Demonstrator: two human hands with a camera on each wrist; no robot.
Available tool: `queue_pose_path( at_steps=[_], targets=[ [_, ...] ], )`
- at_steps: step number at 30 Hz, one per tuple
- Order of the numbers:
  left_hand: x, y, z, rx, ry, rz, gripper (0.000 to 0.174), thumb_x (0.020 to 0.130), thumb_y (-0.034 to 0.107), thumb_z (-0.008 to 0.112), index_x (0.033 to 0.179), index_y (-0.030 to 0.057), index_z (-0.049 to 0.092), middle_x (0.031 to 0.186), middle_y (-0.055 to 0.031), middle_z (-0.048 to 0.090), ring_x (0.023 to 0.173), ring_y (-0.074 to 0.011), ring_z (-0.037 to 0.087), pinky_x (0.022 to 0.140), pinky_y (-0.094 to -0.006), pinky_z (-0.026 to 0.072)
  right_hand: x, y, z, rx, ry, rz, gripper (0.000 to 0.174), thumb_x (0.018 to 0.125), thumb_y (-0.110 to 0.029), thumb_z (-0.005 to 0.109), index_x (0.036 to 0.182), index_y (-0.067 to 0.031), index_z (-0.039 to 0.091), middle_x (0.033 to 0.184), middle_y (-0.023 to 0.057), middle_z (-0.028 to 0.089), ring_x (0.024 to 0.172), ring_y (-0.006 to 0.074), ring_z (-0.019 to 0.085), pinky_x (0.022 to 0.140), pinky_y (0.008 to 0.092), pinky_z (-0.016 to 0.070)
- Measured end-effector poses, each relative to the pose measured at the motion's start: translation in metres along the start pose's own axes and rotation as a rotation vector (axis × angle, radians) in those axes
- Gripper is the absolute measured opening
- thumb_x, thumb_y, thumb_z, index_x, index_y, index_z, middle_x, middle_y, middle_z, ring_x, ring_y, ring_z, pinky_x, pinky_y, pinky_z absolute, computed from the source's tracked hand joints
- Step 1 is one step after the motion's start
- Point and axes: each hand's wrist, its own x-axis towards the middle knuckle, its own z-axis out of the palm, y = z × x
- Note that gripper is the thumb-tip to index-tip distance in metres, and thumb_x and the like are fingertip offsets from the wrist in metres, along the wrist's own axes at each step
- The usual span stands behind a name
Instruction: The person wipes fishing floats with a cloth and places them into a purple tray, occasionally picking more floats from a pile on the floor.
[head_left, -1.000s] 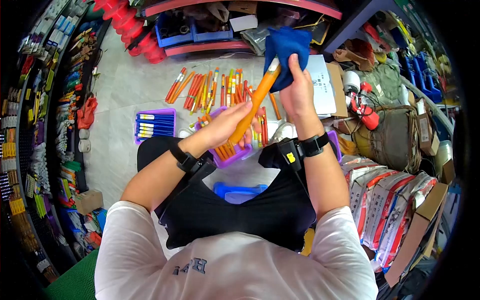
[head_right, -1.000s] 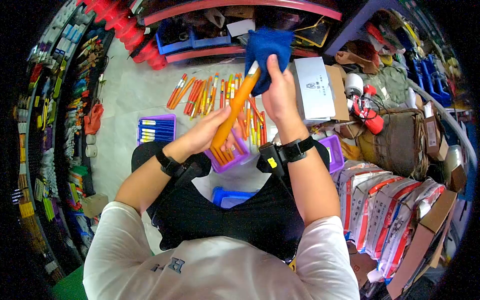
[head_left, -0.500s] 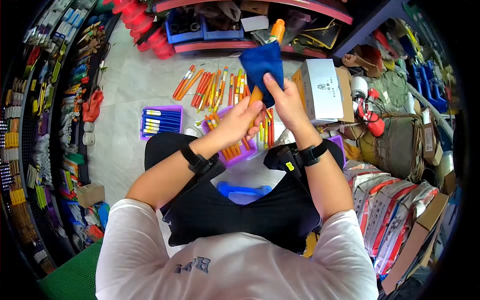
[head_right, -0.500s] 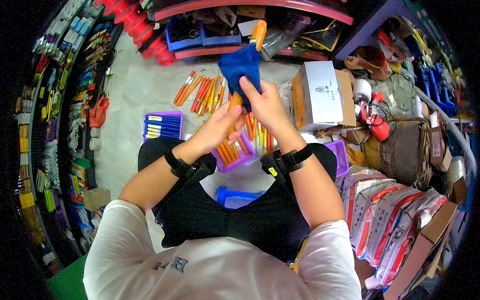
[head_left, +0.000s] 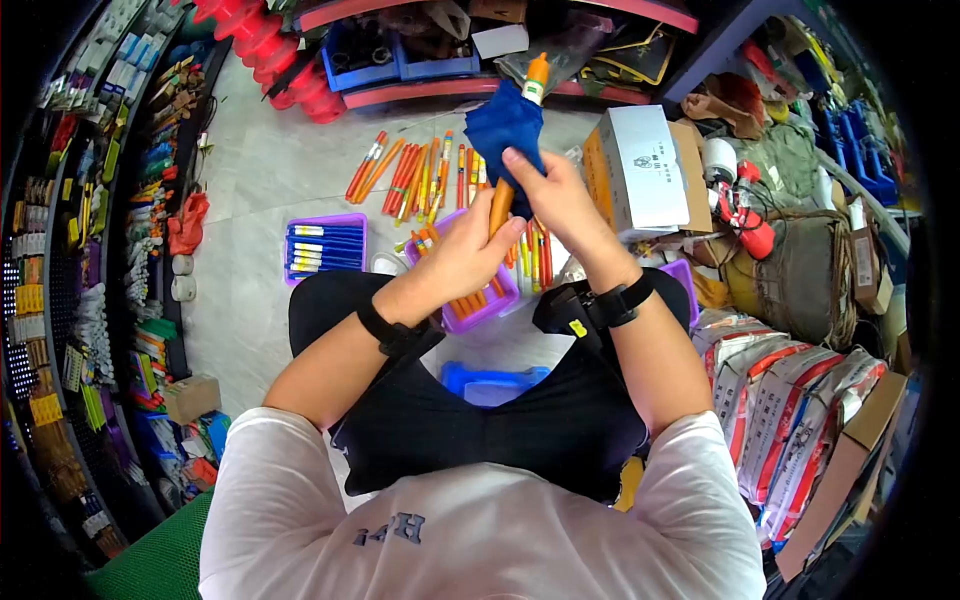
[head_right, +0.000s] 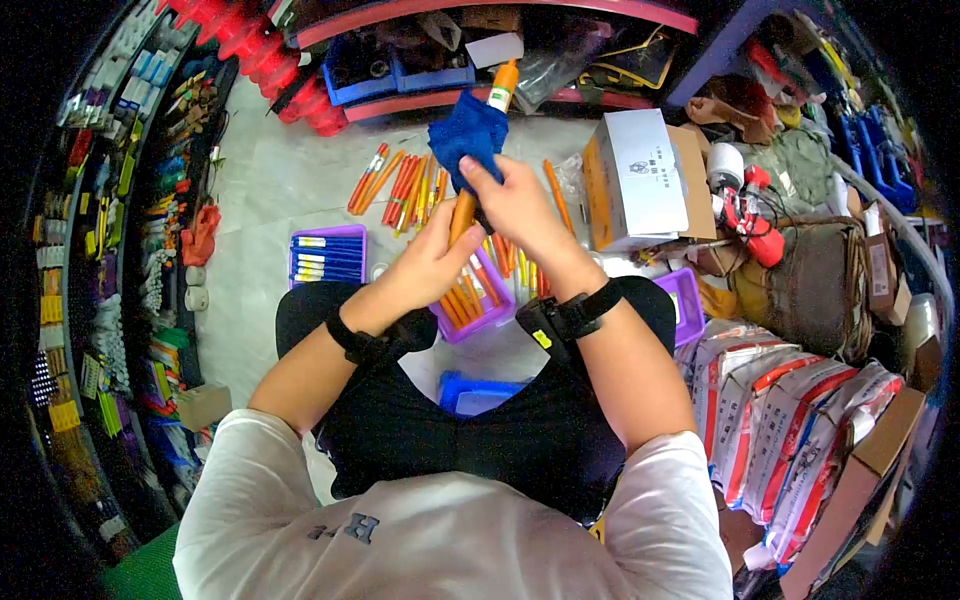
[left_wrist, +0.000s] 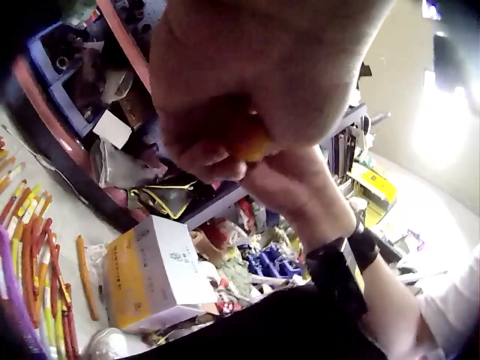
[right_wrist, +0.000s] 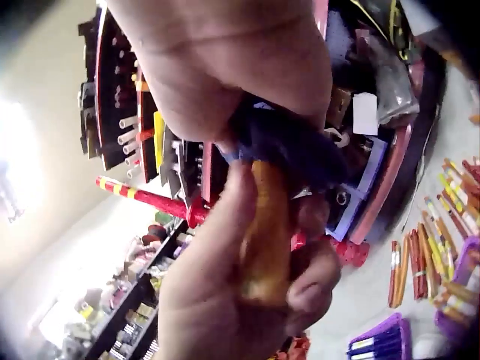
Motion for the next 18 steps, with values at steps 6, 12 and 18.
queue_pose_path(
  at_steps=[6,12,18],
  targets=[
    [0.03,-0.028,-0.075,0.008,0.059,0.049,0.036,0.086,0.014,0.057,0.12,0.0059,0.048,0.104,-0.0116,0.059,0.099,-0.0212,0.059,0.087,-0.034,0.0448,-0.012,-0.034,-0.022,0.611,-0.198,0.42,0.031,0.093,-0.027,0.057,0.105,0.0015,0.06,0.095,0.0078,0.065,0.08,0.0147,0.063,0.074,0.0283,0.0512],
    [0.024,-0.016,-0.07,0.481,0.027,0.176,0.087,0.066,0.009,0.072,0.141,0.0118,0.027,0.131,-0.0143,0.046,0.124,-0.0314,0.043,0.111,-0.0476,0.0141,-0.024,-0.042,-0.02,0.651,-0.434,0.599,0.037,0.092,-0.029,0.058,0.116,-0.0004,0.055,0.105,0.0097,0.064,0.09,0.0168,0.064,0.079,0.0294,0.0527],
    [0.017,-0.024,-0.064,0.419,0.019,0.193,0.086,0.067,-0.004,0.066,0.14,0.0138,0.025,0.112,-0.0157,0.056,0.118,-0.0336,0.046,0.108,-0.0478,0.0207,-0.035,-0.06,-0.022,0.621,-0.44,0.606,0.045,0.092,-0.032,0.057,0.122,0.0009,0.052,0.115,0.0123,0.062,0.096,0.0197,0.064,0.084,0.0314,0.0518]
  ],
)
